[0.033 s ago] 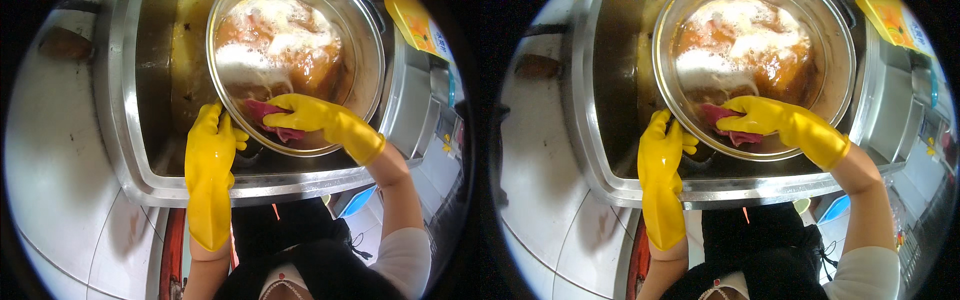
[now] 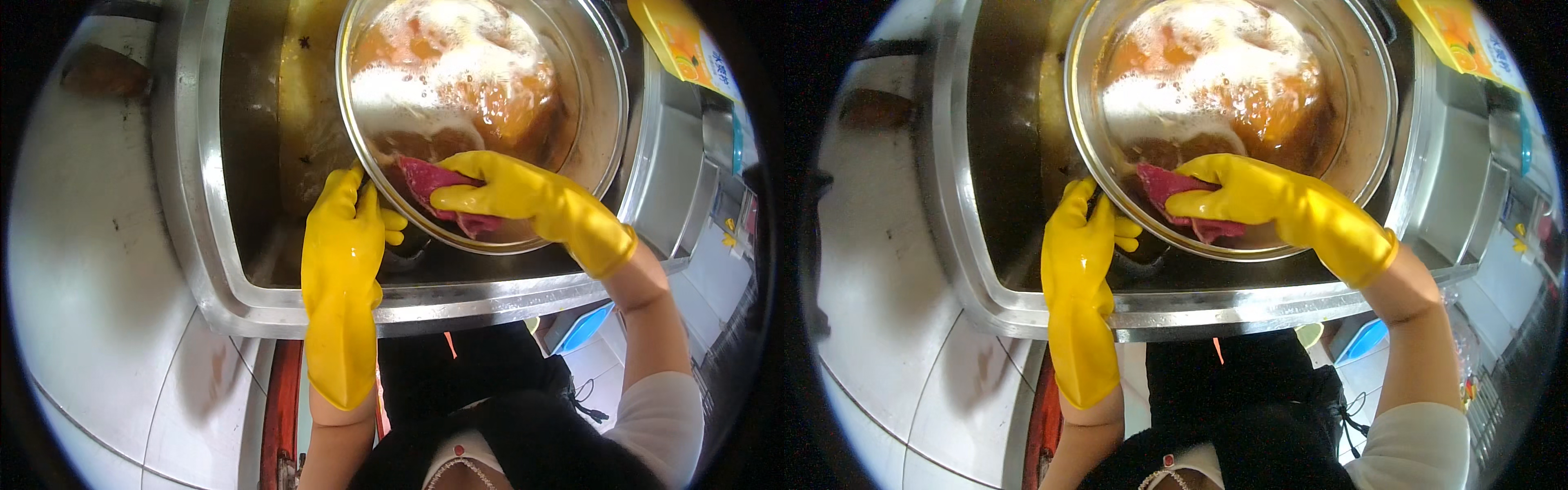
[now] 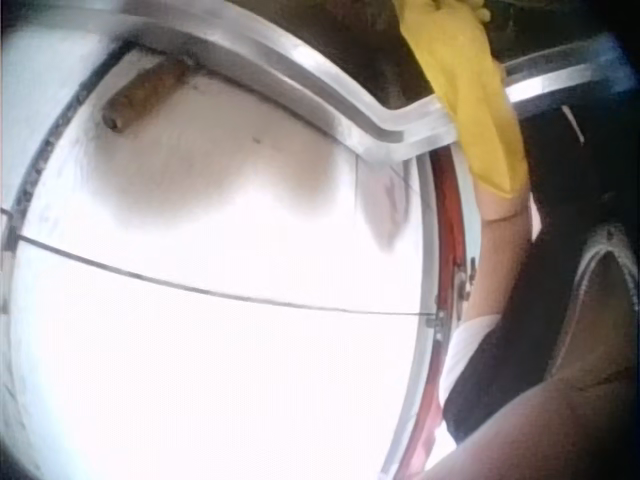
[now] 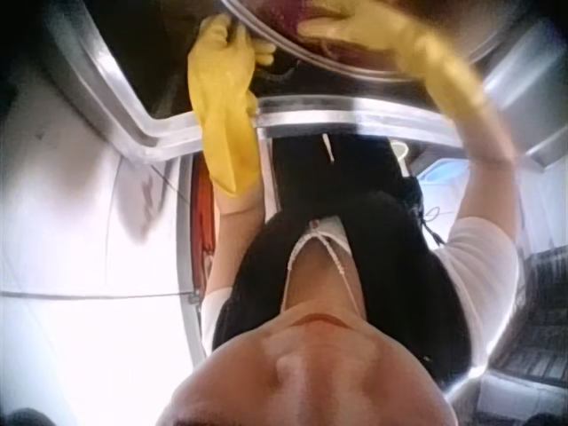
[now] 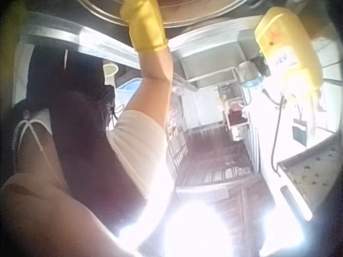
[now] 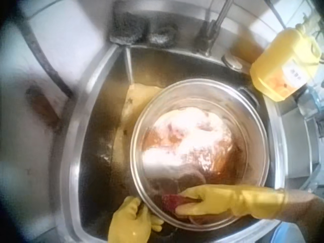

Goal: The person scrubs a large stainless steel pot with a steel wool pad and yellow rubber gloves, then rinses it under running water. They place the cleaned pot on a countertop and remove the gloves.

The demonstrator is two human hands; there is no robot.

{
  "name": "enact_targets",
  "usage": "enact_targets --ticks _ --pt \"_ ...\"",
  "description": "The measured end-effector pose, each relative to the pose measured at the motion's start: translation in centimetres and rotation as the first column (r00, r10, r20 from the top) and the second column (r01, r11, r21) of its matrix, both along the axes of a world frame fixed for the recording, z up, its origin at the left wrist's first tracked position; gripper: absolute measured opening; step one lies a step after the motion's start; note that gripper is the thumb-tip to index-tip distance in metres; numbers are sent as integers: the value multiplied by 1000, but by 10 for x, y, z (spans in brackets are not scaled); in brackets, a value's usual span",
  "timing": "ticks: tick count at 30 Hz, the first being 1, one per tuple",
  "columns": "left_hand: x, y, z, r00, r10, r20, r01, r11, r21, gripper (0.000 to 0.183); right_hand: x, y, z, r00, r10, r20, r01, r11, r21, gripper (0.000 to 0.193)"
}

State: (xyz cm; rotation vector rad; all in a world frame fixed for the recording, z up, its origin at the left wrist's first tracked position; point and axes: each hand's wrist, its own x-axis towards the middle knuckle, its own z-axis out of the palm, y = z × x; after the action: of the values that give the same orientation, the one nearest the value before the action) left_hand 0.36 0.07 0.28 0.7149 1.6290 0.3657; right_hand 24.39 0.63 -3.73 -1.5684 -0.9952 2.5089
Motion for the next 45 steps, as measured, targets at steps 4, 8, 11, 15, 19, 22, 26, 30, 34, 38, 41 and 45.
enact_targets --ticks 4,8,11,15,19,22,26,30,34,38,41,45 --pt "-5 -4 -4 995 -60 75 62 997 -35 22 -37 6 42 960 89 267 -210 859 467 39" --pt "-5 -2 -6 997 -70 28 70 998 -5 21 -73 23 15 979 -166 -121 197 922 332 32" --pt "-5 -4 -1 999 -54 -8 54 999 -10 22 -60 1 11 998 54 -30 -17 699 715 16" --pt "0 0 -2 999 45 8 -45 998 -33 21 6 -16 39 801 538 262 -543 470 695 26" --pt "2 3 1 999 36 -7 -36 999 -30 21 13 -19 48 730 590 345 -663 485 570 32" --pt "0 4 1 998 -51 -46 50 999 -15 22 -33 -6 36 866 375 332 -497 560 663 32" --pt "-1 1 -3 994 -92 -67 92 996 -2 23 -92 52 8 905 -162 393 -209 636 743 34" --pt "2 -4 -7 996 -31 -78 33 999 17 19 -98 131 -30 763 -603 230 72 434 898 40" --pt "0 -3 -9 992 -55 -114 55 998 0 29 -65 129 -87 685 -397 611 -300 611 733 42" --pt "-3 0 -12 997 32 -67 -30 999 34 39 -19 54 -115 626 283 727 -748 483 456 50" --pt "-4 -1 -14 992 122 28 -123 992 36 45 8 14 -96 455 621 638 -888 372 270 57" --pt "-4 -3 -13 987 134 87 -133 991 -13 47 20 5 -32 864 341 371 -429 884 185 48"
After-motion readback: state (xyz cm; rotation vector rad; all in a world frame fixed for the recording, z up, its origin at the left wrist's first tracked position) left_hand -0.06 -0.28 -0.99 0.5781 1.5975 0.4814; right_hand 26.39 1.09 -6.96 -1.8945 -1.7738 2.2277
